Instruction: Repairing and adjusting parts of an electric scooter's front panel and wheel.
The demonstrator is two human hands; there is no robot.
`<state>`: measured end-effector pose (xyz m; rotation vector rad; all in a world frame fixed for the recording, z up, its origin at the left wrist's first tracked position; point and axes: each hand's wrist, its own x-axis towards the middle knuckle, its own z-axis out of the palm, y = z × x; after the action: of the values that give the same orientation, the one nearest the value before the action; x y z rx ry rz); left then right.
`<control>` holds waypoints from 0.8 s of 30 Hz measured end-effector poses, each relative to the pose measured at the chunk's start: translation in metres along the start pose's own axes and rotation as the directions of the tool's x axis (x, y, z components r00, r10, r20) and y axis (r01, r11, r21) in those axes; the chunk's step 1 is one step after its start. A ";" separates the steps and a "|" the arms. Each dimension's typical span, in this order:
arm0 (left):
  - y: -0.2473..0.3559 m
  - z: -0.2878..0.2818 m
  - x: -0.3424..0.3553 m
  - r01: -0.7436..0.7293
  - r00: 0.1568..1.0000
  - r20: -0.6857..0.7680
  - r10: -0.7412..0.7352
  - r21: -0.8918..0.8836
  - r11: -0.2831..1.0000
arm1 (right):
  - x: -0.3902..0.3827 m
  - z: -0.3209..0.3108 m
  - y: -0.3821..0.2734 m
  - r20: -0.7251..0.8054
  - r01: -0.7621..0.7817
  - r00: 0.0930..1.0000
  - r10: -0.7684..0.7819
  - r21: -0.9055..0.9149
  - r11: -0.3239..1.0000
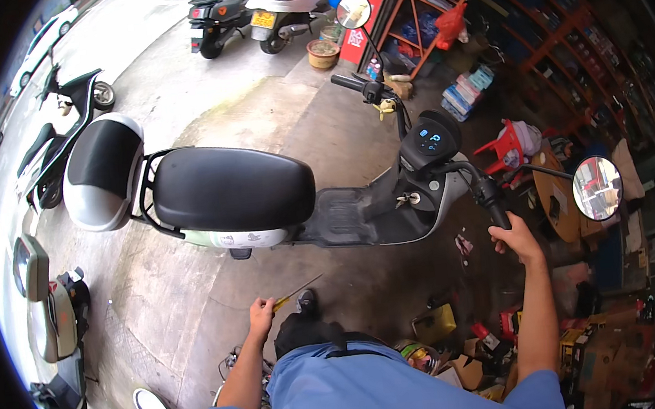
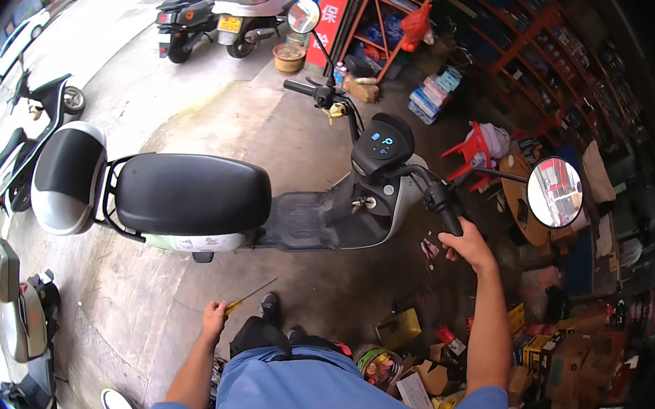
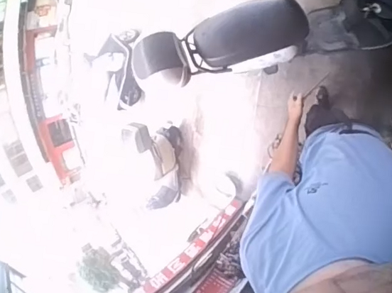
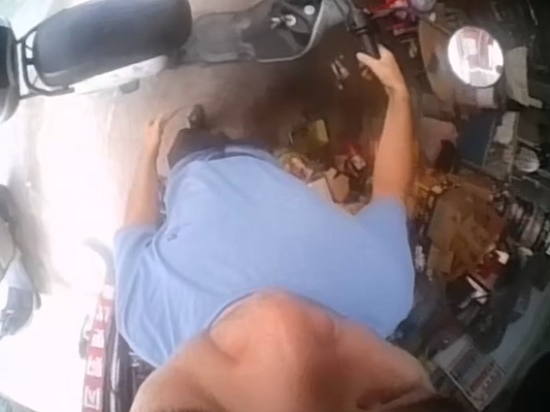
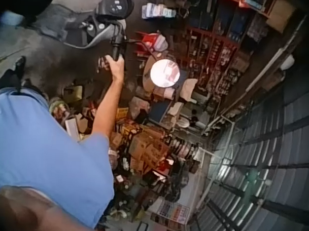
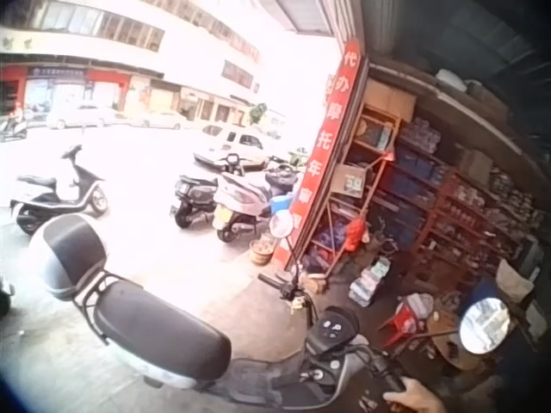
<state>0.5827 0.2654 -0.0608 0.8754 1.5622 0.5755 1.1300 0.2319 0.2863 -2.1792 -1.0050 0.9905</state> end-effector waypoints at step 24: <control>-0.147 -0.022 -0.170 0.225 0.906 -0.320 -0.276 -0.187 0.956 | 0.005 -0.002 0.022 0.032 0.163 0.986 -0.167 0.081 0.983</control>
<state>0.5332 0.0452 -0.0677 0.4651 1.8876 0.6710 1.1432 0.2229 0.2696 -1.9848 -1.1259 0.9809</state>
